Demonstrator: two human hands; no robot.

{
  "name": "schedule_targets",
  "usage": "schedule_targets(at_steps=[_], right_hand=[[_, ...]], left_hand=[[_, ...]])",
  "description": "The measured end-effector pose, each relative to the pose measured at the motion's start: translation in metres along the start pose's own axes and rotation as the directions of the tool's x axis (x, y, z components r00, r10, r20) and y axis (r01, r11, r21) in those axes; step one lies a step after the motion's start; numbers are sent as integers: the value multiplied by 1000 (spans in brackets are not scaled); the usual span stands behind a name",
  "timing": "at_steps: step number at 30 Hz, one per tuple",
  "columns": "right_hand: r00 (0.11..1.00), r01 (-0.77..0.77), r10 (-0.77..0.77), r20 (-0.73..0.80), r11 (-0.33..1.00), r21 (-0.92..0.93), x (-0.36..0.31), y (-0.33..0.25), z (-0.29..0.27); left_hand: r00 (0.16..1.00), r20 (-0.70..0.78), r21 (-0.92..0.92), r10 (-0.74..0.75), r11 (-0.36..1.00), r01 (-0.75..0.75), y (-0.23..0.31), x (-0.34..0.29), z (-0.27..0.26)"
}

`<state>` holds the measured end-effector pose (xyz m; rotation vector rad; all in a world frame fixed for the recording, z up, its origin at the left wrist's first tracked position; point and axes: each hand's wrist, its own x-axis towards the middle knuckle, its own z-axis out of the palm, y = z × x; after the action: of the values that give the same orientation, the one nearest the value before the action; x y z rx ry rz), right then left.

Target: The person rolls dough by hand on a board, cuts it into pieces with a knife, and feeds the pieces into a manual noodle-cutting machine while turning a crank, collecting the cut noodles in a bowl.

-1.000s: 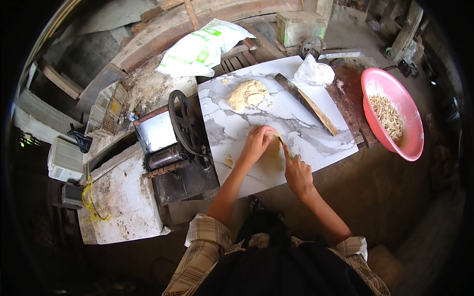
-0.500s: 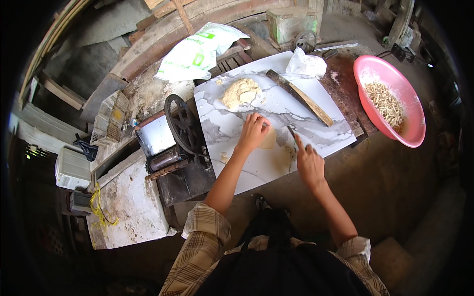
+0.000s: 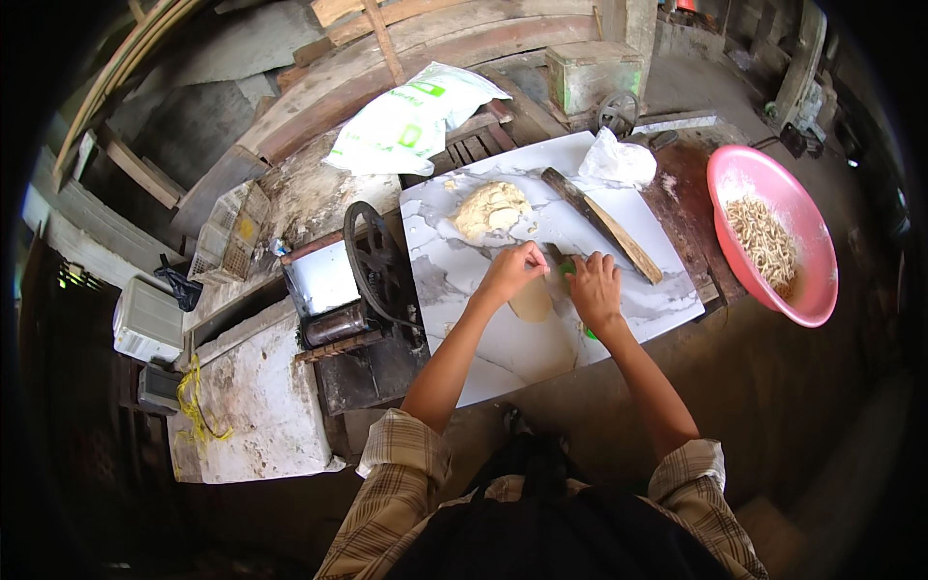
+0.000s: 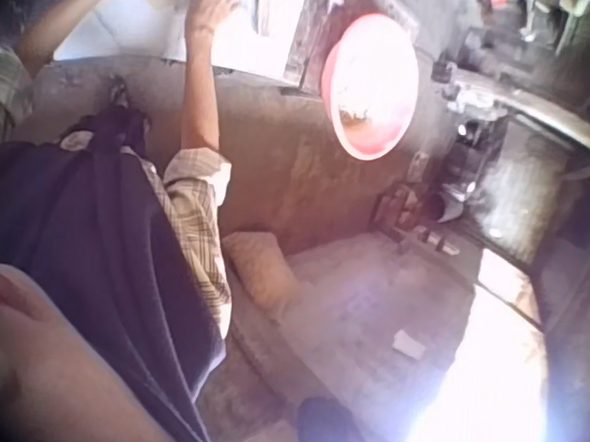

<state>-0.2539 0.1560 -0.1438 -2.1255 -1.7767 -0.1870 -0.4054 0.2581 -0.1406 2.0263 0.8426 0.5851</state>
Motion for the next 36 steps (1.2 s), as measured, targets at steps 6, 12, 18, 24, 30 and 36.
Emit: schedule_targets(at_steps=[6,12,18,24,30,36], right_hand=[[979,-97,-42,200,766,636,59,-13,35],[991,-134,74,112,588,798,111,-47,61],[987,-151,149,54,787,599,136,-59,78],[938,-345,297,177,845,409,140,-82,57],[967,-247,239,87,809,534,118,-49,74],[993,-117,115,24,978,175,11,-18,-1]], left_hand=[[922,-386,-106,22,992,-68,-2,16,-20],[804,-592,-110,-56,994,-12,-19,34,-40],[708,-696,312,120,938,148,-60,47,-47],[661,-744,144,-103,940,309,-92,39,-44],[671,-735,123,-95,955,270,-50,8,-18],[836,-544,205,-72,955,215,-41,-57,-17]])
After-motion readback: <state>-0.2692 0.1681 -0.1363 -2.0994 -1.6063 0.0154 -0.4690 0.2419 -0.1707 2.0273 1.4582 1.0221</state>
